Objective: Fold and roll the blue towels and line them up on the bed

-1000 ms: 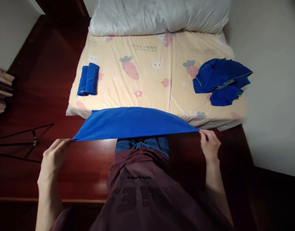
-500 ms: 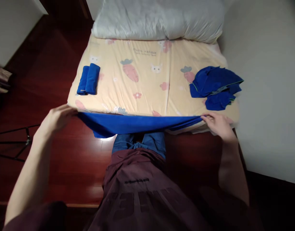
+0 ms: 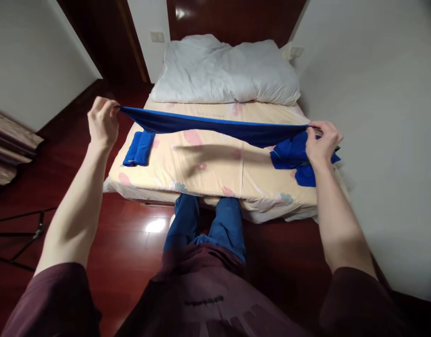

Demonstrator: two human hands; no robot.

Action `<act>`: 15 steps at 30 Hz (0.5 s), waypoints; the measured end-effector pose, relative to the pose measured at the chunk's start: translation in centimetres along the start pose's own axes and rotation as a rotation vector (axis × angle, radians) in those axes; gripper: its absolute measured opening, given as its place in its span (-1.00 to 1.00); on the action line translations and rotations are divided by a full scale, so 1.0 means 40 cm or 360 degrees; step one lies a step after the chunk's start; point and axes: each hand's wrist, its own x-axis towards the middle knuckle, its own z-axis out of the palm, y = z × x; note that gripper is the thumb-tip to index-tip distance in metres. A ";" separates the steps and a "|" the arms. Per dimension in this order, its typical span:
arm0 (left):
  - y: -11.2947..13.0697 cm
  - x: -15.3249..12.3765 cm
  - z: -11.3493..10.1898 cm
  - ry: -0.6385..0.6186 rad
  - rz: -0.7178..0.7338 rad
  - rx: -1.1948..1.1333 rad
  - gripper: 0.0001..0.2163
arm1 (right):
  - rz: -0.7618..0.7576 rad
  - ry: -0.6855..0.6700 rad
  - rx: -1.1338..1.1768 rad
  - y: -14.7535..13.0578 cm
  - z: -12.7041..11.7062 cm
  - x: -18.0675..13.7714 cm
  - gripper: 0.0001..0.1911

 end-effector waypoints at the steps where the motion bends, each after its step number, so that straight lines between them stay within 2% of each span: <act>1: -0.005 -0.026 0.017 -0.0027 -0.0005 0.0007 -0.57 | -0.0018 0.0003 0.0028 0.012 0.018 -0.021 -0.79; 4: -0.025 -0.121 0.084 -0.0202 -0.0046 0.0045 -0.59 | 0.0005 -0.0034 0.0105 0.052 0.090 -0.099 -0.80; 7: -0.039 -0.227 0.152 -0.0495 -0.0113 0.0061 -0.64 | 0.0113 -0.0148 0.0133 0.088 0.172 -0.196 -0.80; 12: -0.051 -0.407 0.244 -0.1056 -0.0332 0.0082 -0.65 | 0.0288 -0.0501 0.0170 0.129 0.299 -0.391 -0.78; 15: -0.061 -0.494 0.286 -0.1332 -0.0415 0.0159 -0.66 | 0.0448 -0.0697 0.0187 0.144 0.352 -0.493 -0.81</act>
